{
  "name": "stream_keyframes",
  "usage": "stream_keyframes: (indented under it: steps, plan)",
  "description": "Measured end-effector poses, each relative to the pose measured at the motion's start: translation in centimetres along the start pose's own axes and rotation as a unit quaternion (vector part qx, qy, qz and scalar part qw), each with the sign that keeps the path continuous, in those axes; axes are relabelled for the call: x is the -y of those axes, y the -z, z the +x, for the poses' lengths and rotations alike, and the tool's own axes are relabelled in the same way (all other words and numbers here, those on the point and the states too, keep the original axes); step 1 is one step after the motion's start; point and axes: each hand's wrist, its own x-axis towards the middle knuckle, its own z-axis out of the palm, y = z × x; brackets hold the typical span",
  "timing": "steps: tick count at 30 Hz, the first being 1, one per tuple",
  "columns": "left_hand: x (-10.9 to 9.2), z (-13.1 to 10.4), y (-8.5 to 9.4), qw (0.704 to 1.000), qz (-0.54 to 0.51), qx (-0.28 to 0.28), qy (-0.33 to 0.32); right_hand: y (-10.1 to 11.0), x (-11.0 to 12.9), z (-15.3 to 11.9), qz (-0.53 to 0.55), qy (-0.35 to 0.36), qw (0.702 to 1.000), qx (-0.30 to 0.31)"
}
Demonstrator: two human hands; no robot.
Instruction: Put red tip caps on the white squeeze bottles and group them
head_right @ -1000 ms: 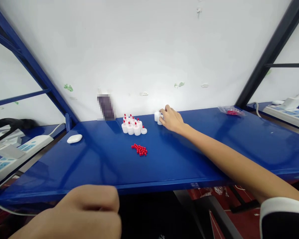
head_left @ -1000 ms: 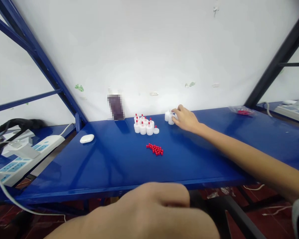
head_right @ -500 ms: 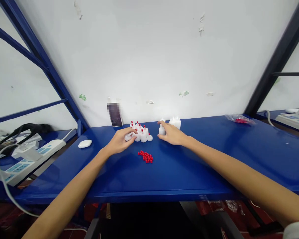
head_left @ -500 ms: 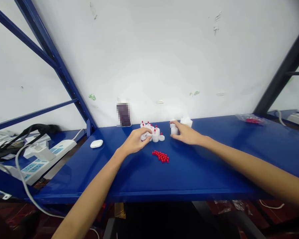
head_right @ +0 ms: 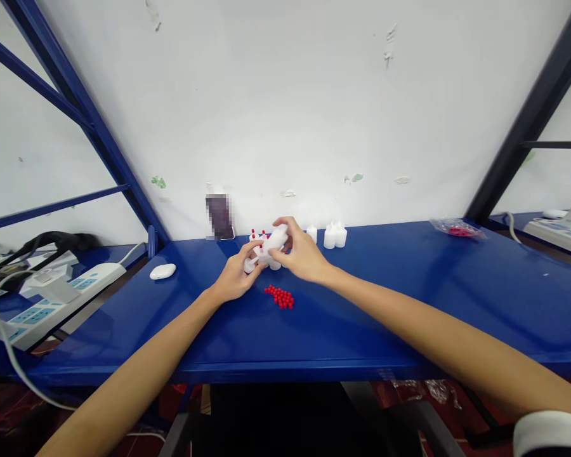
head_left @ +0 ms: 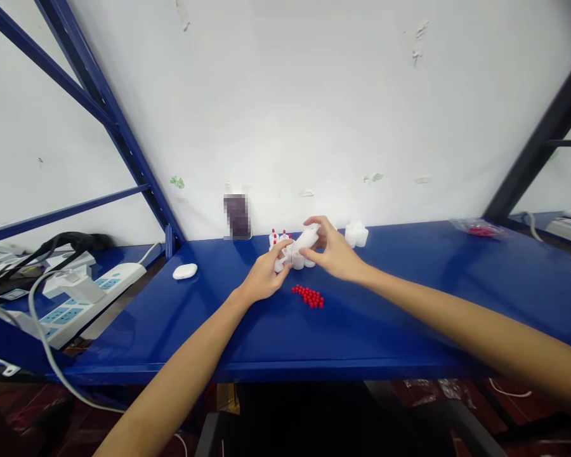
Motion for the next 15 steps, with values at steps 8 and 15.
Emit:
stream_keyframes:
  steps: [8, 15]
  plan:
    - [-0.7, -0.3, -0.2, 0.992, -0.119, -0.008, 0.050, -4.8, 0.8, -0.6, 0.063, -0.029, 0.997, 0.020]
    - [-1.4, 0.0, -0.1, 0.990, -0.106, -0.026, 0.086, -3.5, 0.8, 0.4, -0.082, -0.011, 0.996, 0.042]
